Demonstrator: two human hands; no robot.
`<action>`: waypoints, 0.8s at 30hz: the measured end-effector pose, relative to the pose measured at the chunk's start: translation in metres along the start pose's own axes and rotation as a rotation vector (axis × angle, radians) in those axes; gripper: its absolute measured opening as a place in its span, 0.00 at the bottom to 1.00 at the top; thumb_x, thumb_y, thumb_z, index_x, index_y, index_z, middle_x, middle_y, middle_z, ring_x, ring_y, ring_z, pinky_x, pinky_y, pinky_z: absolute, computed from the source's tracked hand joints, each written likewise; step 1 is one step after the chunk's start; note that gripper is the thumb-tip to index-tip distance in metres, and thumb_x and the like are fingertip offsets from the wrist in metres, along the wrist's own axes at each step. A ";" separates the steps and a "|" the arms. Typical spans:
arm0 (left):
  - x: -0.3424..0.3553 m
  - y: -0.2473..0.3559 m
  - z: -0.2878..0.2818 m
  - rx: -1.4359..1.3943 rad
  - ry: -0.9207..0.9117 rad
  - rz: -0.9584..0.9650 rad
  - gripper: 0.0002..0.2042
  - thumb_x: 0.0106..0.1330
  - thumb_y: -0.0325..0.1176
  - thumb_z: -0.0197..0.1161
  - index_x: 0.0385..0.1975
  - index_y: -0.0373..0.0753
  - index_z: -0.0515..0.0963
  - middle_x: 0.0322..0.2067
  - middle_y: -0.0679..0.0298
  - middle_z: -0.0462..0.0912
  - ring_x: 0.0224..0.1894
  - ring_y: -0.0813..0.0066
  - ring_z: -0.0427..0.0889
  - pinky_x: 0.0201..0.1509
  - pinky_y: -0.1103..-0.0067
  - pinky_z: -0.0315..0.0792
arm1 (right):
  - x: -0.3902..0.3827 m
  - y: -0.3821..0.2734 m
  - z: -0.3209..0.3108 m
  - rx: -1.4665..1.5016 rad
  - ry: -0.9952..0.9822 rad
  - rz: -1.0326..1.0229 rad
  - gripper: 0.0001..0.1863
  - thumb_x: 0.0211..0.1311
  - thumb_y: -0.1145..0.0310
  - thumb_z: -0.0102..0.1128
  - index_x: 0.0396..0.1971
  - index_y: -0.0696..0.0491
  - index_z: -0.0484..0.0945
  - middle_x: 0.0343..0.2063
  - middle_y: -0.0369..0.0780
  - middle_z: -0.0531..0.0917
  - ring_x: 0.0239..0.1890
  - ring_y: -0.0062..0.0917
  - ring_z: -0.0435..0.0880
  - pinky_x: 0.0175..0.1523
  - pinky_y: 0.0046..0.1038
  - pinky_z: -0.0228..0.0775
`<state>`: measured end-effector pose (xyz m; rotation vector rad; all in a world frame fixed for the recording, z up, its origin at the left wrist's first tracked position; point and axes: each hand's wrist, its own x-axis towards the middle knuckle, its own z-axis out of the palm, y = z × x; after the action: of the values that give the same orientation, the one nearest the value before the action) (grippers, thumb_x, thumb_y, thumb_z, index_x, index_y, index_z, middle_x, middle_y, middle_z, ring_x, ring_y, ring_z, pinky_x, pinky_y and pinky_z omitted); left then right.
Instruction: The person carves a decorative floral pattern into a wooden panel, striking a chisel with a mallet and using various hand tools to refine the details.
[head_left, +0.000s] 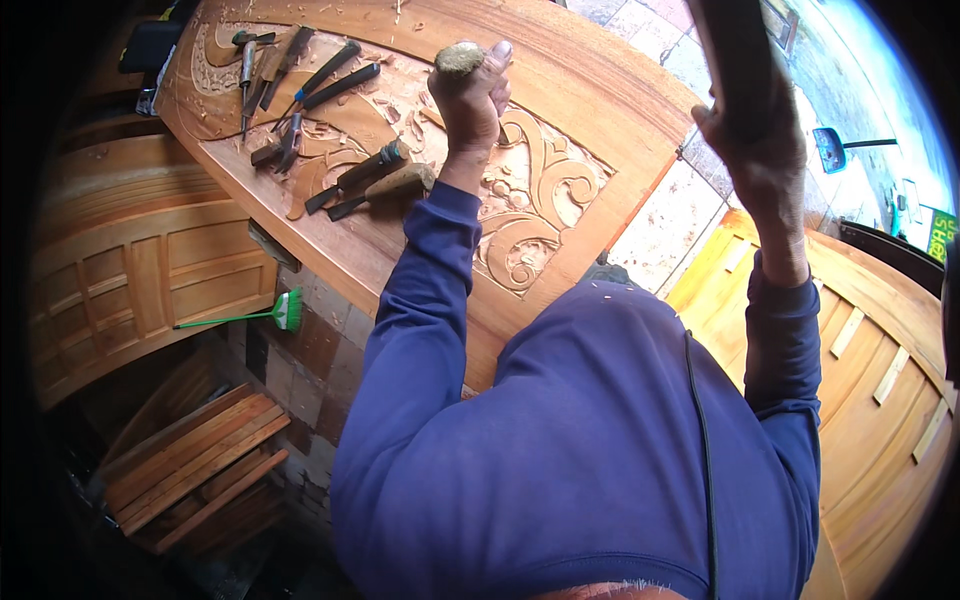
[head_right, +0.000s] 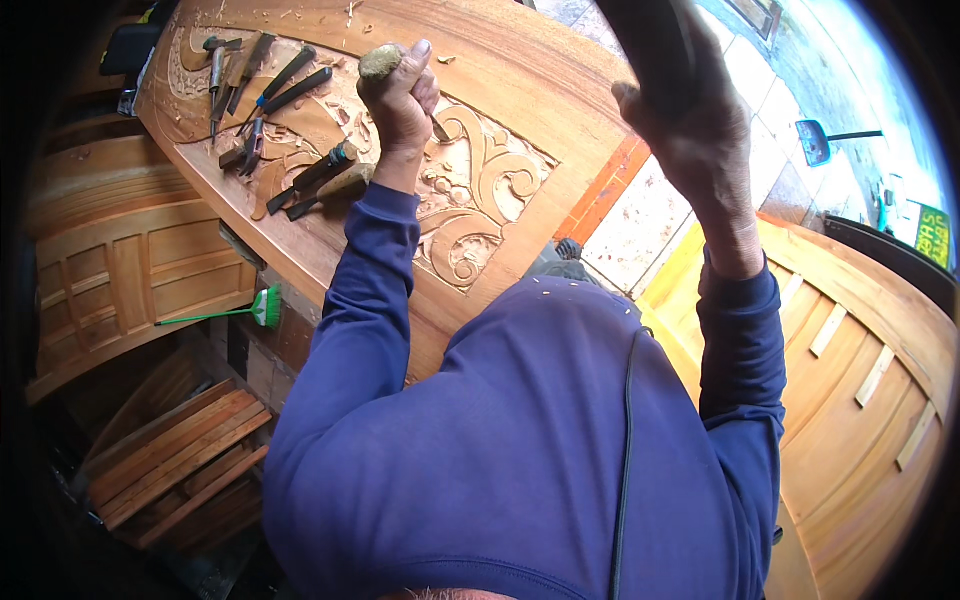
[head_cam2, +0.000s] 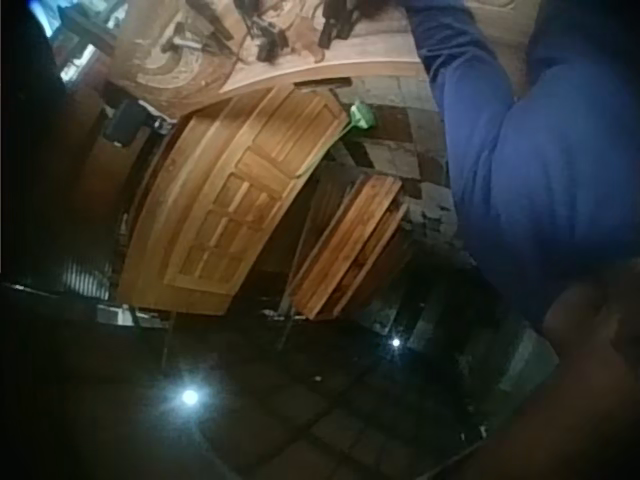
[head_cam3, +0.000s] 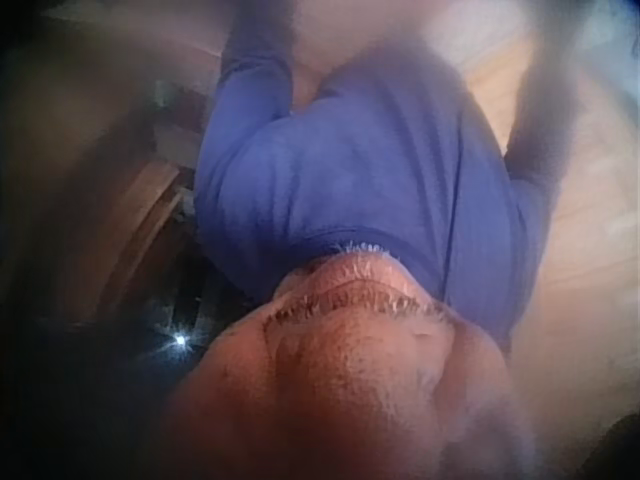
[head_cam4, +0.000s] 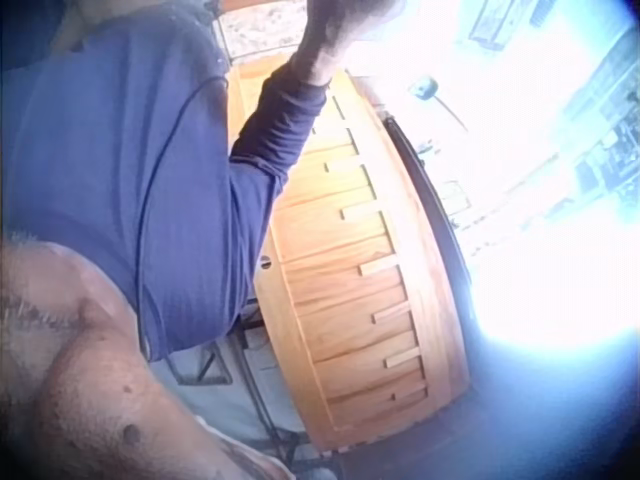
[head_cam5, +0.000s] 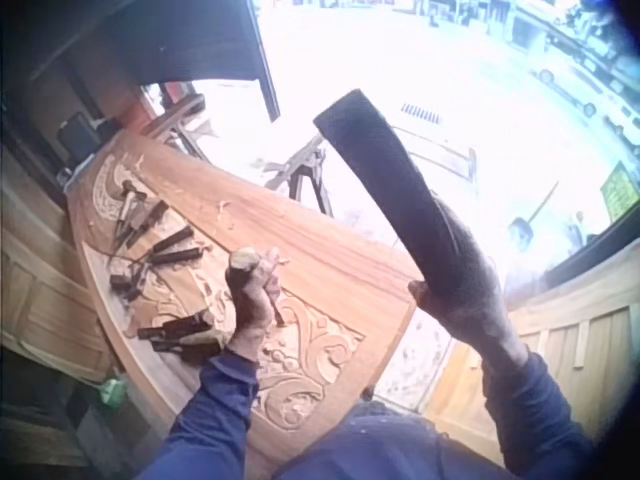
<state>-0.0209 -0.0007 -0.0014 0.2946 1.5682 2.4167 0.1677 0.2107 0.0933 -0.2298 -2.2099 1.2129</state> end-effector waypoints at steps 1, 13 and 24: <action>-0.002 0.000 0.002 -0.001 -0.003 -0.002 0.15 0.63 0.30 0.71 0.21 0.44 0.69 0.12 0.74 0.62 0.11 0.85 0.57 0.14 0.82 0.50 | 0.006 -0.010 0.000 0.098 0.057 0.010 0.35 0.55 0.74 0.76 0.63 0.55 0.71 0.45 0.39 0.85 0.41 0.21 0.84 0.50 0.25 0.77; -0.002 0.001 -0.012 0.147 -0.297 -0.067 0.12 0.64 0.33 0.73 0.25 0.40 0.74 0.13 0.76 0.61 0.13 0.84 0.60 0.16 0.82 0.55 | 0.038 -0.011 0.035 -0.441 -0.397 -0.299 0.47 0.52 0.81 0.64 0.72 0.28 0.66 0.33 0.42 0.77 0.37 0.42 0.82 0.42 0.38 0.77; 0.000 -0.002 0.000 -0.064 -0.017 -0.003 0.16 0.63 0.29 0.71 0.19 0.45 0.68 0.11 0.75 0.61 0.10 0.85 0.57 0.13 0.83 0.49 | -0.002 0.021 0.017 -0.153 -0.097 0.095 0.44 0.52 0.79 0.72 0.71 0.50 0.67 0.64 0.41 0.78 0.65 0.28 0.76 0.69 0.32 0.67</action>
<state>-0.0212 0.0003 -0.0034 0.2993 1.4793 2.4505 0.1571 0.2098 0.0683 -0.3482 -2.4036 1.1263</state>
